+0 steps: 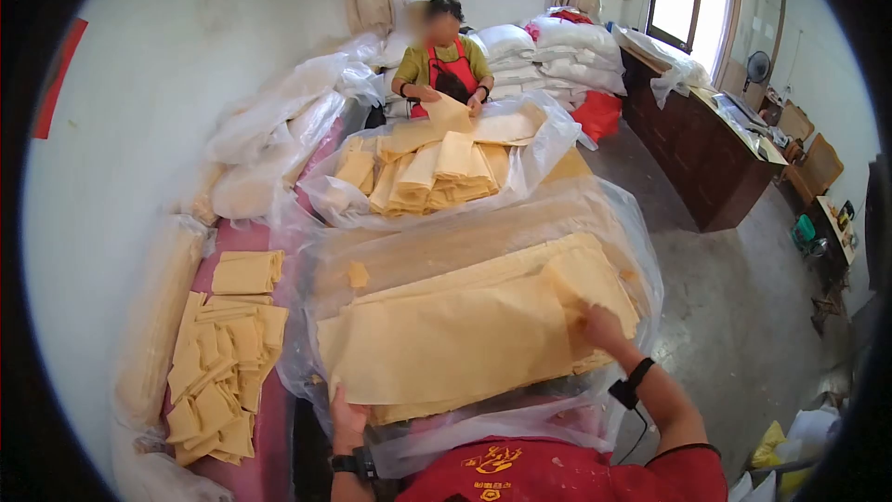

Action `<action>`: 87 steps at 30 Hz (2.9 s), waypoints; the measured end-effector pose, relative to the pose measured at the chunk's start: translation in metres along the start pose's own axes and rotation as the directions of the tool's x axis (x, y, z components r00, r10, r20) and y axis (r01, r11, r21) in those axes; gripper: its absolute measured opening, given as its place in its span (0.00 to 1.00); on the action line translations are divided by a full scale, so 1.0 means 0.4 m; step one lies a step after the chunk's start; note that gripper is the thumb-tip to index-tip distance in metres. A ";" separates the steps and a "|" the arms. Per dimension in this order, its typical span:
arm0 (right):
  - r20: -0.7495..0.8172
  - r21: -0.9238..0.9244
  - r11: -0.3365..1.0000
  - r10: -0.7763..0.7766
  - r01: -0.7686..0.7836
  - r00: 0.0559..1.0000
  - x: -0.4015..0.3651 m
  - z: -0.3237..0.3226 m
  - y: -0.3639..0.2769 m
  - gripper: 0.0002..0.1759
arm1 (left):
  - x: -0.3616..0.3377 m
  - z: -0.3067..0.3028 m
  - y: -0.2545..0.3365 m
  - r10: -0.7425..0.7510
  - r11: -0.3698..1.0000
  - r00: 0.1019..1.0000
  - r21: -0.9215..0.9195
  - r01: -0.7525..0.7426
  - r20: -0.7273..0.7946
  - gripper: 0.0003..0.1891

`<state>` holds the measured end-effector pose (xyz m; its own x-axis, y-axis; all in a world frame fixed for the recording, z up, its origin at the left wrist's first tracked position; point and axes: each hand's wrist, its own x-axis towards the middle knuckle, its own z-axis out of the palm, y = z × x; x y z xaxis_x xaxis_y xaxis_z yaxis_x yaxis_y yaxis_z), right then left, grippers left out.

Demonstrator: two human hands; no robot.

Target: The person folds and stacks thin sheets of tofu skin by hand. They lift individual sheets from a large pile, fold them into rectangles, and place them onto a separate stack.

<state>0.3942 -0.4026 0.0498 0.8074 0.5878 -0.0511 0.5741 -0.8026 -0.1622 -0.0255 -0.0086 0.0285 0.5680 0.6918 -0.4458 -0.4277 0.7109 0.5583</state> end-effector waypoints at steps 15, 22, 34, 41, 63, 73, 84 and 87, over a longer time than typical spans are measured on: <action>-0.049 0.060 0.990 0.131 -0.128 0.990 -0.120 0.026 -0.130 0.21 | 0.044 -0.004 0.028 0.129 0.991 0.989 -0.040 -0.126 0.076 0.25; -0.096 0.242 0.970 0.057 -0.032 0.994 -0.098 0.115 -0.198 0.14 | 0.083 0.172 0.187 0.366 0.862 0.925 0.337 -0.378 0.103 0.27; -0.213 0.599 0.800 0.197 -0.031 0.957 -0.095 0.147 -0.236 0.14 | -0.020 0.432 -0.399 -0.366 -0.554 0.527 0.275 -0.786 0.767 0.39; -0.072 0.588 0.794 0.242 -0.155 0.968 -0.097 0.119 -0.256 0.18 | -0.051 0.355 -0.390 -0.411 -0.514 0.482 0.240 -0.823 0.774 0.43; 0.337 0.933 0.090 0.114 -0.347 0.935 -0.135 0.052 -0.452 0.22 | -0.115 0.289 -0.318 -0.338 -0.608 0.509 0.229 -0.761 0.792 0.43; 0.295 0.919 0.352 -0.316 -0.178 0.902 -0.205 -0.082 -0.455 0.33 | -0.111 0.163 -0.292 0.058 0.093 0.671 0.665 -0.741 0.739 0.17; -0.106 -0.117 0.481 -0.876 0.869 0.470 -0.054 0.068 -0.597 0.27 | -0.048 0.014 -0.306 0.164 0.876 0.985 0.450 -0.174 0.061 0.14; -0.122 -0.121 0.448 -0.892 0.886 0.434 -0.037 0.092 -0.594 0.25 | -0.059 0.027 -0.282 0.245 0.807 0.969 0.550 -0.216 0.021 0.17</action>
<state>0.2408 -0.2167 0.0527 -0.1448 0.9591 0.2431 0.9889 0.1489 0.0016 0.0170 -0.1067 -0.0164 0.4609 0.8420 -0.2805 -0.0805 0.3545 0.9316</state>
